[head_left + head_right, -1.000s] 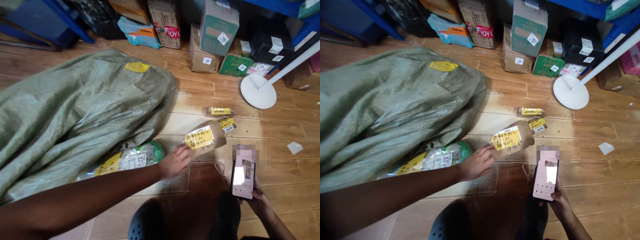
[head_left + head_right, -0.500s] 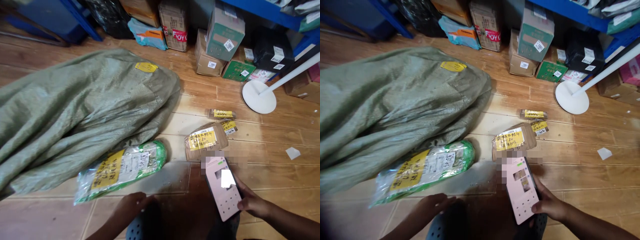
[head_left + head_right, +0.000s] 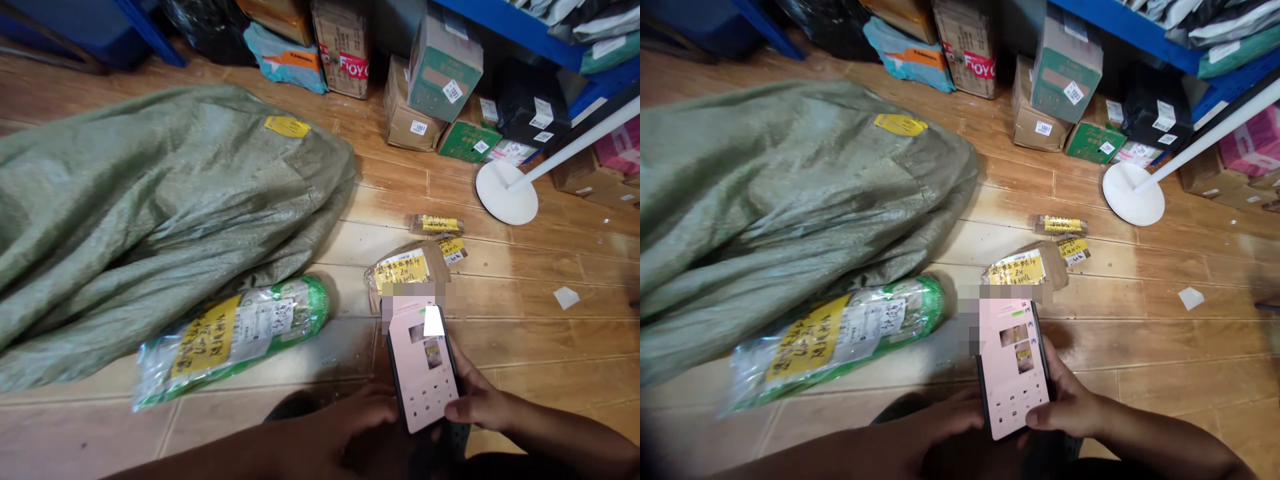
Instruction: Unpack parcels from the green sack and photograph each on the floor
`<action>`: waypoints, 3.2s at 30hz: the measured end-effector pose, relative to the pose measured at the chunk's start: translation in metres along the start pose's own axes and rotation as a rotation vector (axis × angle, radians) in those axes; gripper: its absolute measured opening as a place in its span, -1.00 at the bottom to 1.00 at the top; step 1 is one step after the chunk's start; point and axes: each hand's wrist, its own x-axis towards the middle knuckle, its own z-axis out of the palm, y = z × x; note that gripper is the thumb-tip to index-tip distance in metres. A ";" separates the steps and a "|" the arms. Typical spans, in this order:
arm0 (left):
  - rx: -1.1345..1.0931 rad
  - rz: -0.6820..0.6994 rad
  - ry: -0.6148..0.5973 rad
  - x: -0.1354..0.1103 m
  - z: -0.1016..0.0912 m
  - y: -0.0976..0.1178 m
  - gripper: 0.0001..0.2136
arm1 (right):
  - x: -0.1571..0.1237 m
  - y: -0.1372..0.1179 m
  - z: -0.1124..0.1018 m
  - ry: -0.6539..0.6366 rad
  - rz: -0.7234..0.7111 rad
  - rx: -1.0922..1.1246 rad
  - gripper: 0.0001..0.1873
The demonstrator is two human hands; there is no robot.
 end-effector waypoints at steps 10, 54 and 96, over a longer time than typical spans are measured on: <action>0.061 -0.105 0.051 -0.013 0.009 -0.015 -0.36 | 0.014 -0.004 0.009 0.169 -0.040 -0.167 -0.18; 0.137 -0.335 0.807 0.036 -0.060 0.036 -0.58 | 0.012 -0.002 0.014 0.148 -0.047 -0.258 -0.22; 0.863 -0.171 0.780 0.071 -0.088 -0.125 -0.13 | -0.030 -0.006 -0.034 0.707 -0.271 -0.076 -0.31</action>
